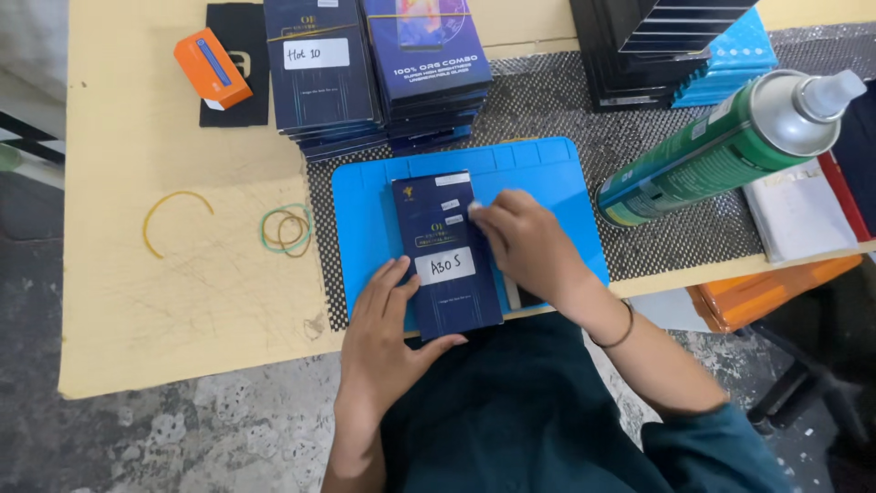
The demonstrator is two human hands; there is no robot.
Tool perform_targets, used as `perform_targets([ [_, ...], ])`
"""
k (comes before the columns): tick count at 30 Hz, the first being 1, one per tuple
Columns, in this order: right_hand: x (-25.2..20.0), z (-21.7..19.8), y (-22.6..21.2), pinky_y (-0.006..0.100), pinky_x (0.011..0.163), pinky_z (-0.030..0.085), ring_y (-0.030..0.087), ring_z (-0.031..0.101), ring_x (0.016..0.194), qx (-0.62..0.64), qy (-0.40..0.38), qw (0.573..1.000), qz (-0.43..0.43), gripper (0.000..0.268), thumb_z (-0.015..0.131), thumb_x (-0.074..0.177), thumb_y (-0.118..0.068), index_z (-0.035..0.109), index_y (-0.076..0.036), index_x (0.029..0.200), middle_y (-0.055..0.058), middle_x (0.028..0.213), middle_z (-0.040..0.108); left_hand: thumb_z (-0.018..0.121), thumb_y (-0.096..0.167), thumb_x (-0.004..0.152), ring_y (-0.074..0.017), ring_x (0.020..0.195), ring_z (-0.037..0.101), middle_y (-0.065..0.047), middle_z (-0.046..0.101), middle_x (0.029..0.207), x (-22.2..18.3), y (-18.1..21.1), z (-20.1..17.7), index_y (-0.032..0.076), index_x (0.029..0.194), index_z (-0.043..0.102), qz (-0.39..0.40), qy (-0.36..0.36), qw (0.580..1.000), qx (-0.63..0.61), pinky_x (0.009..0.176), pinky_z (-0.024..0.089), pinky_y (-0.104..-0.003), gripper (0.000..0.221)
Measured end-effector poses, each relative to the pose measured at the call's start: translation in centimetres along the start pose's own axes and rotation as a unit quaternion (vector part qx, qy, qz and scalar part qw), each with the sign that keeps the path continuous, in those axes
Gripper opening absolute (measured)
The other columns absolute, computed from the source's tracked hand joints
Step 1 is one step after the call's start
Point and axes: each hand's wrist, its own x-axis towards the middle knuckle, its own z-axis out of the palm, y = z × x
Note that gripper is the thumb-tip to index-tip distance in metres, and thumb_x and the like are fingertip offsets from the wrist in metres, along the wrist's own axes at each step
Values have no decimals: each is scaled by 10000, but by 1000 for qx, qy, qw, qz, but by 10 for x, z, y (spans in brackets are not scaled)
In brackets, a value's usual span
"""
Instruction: The person cleans mobile phone packaging by hand using a cloth and a spray, then wipes the surfaces and edges of the blue boxes.
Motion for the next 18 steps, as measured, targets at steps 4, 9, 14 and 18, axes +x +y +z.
perform_targets([
  [4, 7, -20, -6, 357, 668, 593, 218, 649, 694, 107, -90, 990, -5, 156, 667, 987, -108, 740, -46, 1109, 93, 989, 648, 855, 566, 767, -362, 1442, 475, -164, 548, 1487, 1, 0, -1, 7, 1341, 580, 1, -4, 1000, -5, 1164, 431, -505, 847],
  [9, 20, -6, -10, 399, 790, 582, 321, 660, 915, 63, -11, 996, 59, 169, 607, 1018, -49, 728, 25, 1111, 163, 997, 652, 850, 570, 767, -361, 1438, 480, -191, 533, 1498, 0, 2, -2, 13, 1323, 572, -5, -4, 1000, 3, 1159, 435, -515, 834],
  [14, -34, -27, -33, 416, 790, 561, 317, 650, 969, 138, -130, 982, 18, 229, 539, 994, -12, 735, -38, 1111, 138, 1074, 656, 863, 566, 760, -366, 1419, 501, -185, 563, 1460, 1, -1, 0, 1, 1323, 579, 8, 7, 1000, 3, 1153, 447, -510, 848],
  [18, -42, -30, -32, 344, 860, 608, 277, 688, 1030, 188, -136, 972, 31, 377, 606, 866, 130, 761, -71, 1145, 121, 1089, 694, 871, 545, 762, -375, 1418, 500, -203, 563, 1464, 1, 1, -1, -9, 1310, 592, 8, 4, 1000, 2, 1158, 434, -507, 828],
])
